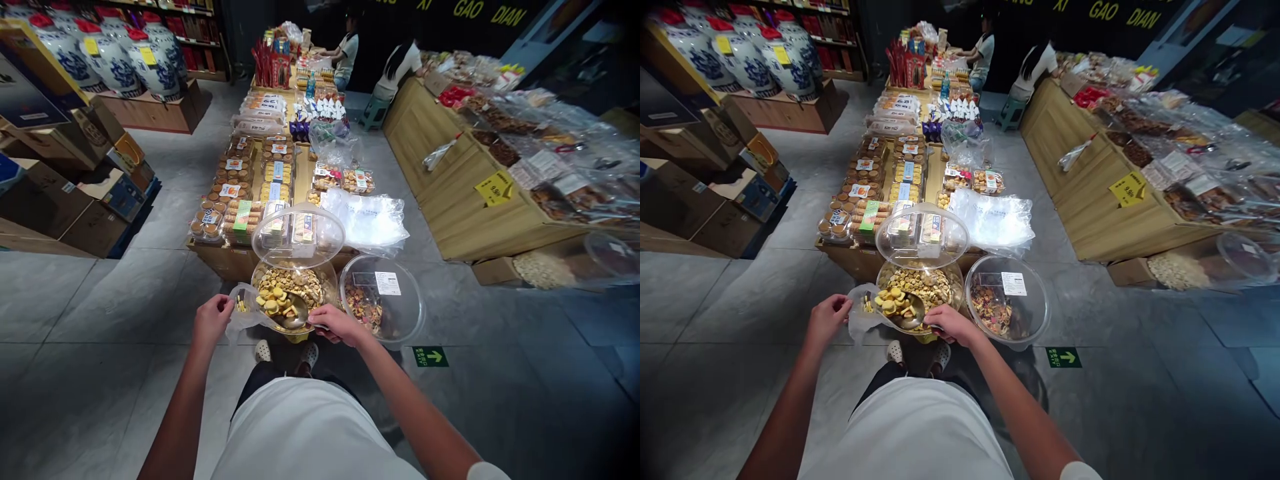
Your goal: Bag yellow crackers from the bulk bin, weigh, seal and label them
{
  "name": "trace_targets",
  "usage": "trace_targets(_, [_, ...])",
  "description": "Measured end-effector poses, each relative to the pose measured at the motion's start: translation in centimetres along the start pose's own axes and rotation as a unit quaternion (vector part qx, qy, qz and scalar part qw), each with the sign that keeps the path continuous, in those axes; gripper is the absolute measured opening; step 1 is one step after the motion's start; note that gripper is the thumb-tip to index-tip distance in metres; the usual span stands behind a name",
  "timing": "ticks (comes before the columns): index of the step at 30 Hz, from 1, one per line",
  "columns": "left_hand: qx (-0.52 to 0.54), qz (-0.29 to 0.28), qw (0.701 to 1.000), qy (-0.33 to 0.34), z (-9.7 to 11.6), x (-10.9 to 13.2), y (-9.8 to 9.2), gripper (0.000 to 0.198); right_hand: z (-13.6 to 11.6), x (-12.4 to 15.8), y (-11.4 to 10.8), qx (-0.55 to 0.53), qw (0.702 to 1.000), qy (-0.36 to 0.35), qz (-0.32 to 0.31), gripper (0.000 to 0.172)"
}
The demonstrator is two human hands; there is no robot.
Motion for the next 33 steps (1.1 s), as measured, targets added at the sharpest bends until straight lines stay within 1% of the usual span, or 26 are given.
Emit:
trace_targets(3, [-0.002,0.006,1.000,0.012,0.3,0.8,-0.6,0.028,-0.9,-1.2,2.3,0.021,0.999,-0.004,-0.040,0.025])
trace_targets(5, [-0.007,0.011,1.000,0.022,0.3,1.5,-1.1,0.027,-1.1,-2.4,3.0,0.041,0.998,-0.005,-0.050,0.024])
trace_targets(10, [-0.017,0.016,0.999,0.038,-0.3,3.1,-1.8,0.023,-1.3,-5.1,3.3,0.104,0.993,0.015,-0.054,0.022])
trace_targets(13, [0.016,0.017,0.999,0.038,-0.5,3.8,-1.8,0.027,-1.9,-6.5,3.9,0.192,0.980,0.021,-0.046,0.019])
trace_targets(15, [0.050,0.014,0.998,0.031,-0.5,4.0,-1.8,0.030,-2.6,-7.5,5.2,0.294,0.955,0.003,-0.036,0.018])
trace_targets(16, [0.066,0.013,0.997,0.025,-0.4,4.1,-1.7,0.031,-3.0,-8.0,6.0,0.353,0.935,-0.013,-0.026,0.018])
trace_targets(18, [0.095,0.014,0.995,0.012,-0.4,4.2,-1.6,0.033,-3.8,-9.0,8.0,0.464,0.884,-0.053,0.000,0.018])
trace_targets(20, [0.122,0.025,0.992,-0.003,-0.7,4.1,-1.7,0.034,-4.4,-9.6,10.0,0.546,0.833,-0.084,0.021,0.020])
trace_targets(22, [0.145,0.039,0.988,-0.016,-1.2,4.0,-1.7,0.035,-4.8,-9.8,11.5,0.596,0.797,-0.099,0.029,0.024])
trace_targets(23, [0.153,0.045,0.987,-0.021,-1.6,4.0,-1.8,0.036,-5.0,-9.8,12.0,0.610,0.784,-0.108,0.032,0.025])
trace_targets(25, [0.156,0.052,0.986,-0.022,-2.4,3.8,-1.8,0.037,-5.1,-9.6,12.5,0.627,0.768,-0.119,0.045,0.025])
trace_targets(27, [0.145,0.055,0.988,-0.017,-3.4,3.7,-1.7,0.037,-5.1,-9.2,12.3,0.627,0.766,-0.126,0.069,0.022])
trace_targets(29, [0.135,0.060,0.989,-0.018,-4.3,3.6,-1.5,0.037,-5.0,-8.3,11.3,0.604,0.781,-0.127,0.098,0.019])
trace_targets(31, [0.130,0.064,0.989,-0.026,-5.3,3.5,-1.2,0.038,-4.5,-6.9,9.2,0.551,0.817,-0.122,0.117,0.023])
trace_targets(33, [0.128,0.064,0.989,-0.035,-6.1,3.3,-0.8,0.039,-3.3,-5.0,6.2,0.468,0.870,-0.105,0.111,0.029])
Point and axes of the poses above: each hand's wrist, its own x-axis away from the middle knuckle, its own y-axis out of the palm, z = x × y, the point moved 2 cm from there along -x, towards the middle knuckle, and after that the axes turned 3 degrees about -x, right-handed, at the moved point
